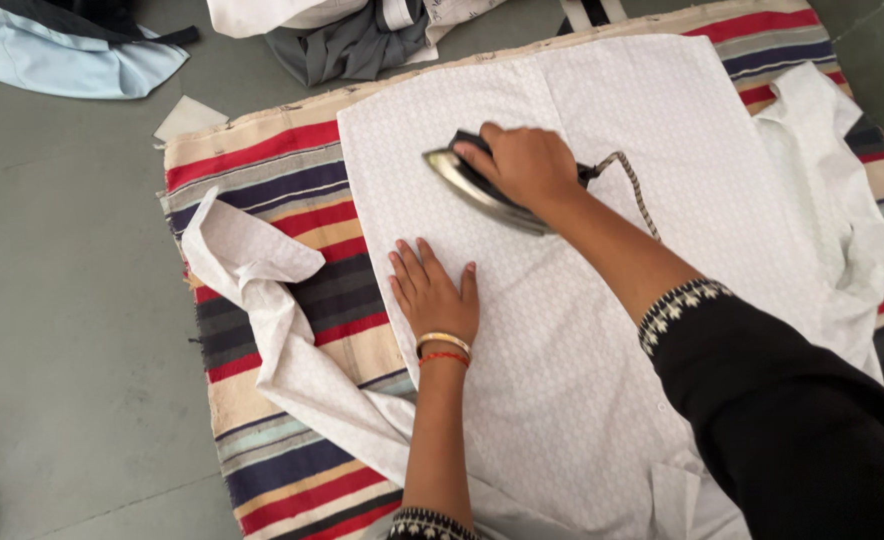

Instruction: The person irons a white long-sleeved shirt on a striped mat on the floor. They smooth the sleeves and body, use an iron to press the fabric, and repeatedly adjust the shirt's position.

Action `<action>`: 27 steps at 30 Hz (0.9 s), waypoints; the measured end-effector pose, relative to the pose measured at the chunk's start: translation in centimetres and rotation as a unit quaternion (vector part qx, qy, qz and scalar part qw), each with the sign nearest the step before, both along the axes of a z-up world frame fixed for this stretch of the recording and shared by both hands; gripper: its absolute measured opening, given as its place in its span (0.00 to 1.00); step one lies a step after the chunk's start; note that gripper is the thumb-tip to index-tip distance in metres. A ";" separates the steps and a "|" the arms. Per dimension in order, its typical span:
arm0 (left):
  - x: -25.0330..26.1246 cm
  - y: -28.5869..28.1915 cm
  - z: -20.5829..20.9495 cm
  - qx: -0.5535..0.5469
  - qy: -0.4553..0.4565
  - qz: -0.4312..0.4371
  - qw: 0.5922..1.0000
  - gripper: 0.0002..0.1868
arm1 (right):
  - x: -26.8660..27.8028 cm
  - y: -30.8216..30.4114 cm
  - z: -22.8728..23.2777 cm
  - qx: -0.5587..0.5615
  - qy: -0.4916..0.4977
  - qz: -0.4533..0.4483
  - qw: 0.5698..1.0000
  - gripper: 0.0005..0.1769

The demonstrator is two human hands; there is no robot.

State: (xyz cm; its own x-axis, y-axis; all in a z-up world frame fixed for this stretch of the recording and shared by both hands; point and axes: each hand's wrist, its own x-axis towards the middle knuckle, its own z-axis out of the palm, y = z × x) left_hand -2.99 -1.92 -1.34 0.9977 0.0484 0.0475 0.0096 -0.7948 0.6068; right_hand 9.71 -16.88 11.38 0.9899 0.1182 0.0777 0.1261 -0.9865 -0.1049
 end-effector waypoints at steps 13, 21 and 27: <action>1.8 1.5 -0.6 -0.192 -0.008 0.045 0.980 0.33 | -13.2 1.0 1.8 0.028 0.036 -0.002 0.999 0.31; 2.0 2.6 -0.3 -0.158 0.030 0.002 0.987 0.34 | -18.1 0.4 1.3 0.025 0.013 0.039 0.999 0.30; 2.1 2.5 0.4 -0.144 0.060 -0.011 0.988 0.38 | -15.6 -0.2 0.9 0.005 0.011 0.048 0.999 0.30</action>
State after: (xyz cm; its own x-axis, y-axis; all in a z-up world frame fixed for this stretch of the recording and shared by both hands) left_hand -0.94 0.60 -0.97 0.9963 0.0200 -0.0833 0.0790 -0.5909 0.8029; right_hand -5.89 -17.09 12.31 0.9758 0.2111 0.0577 0.2167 -0.9689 -0.1192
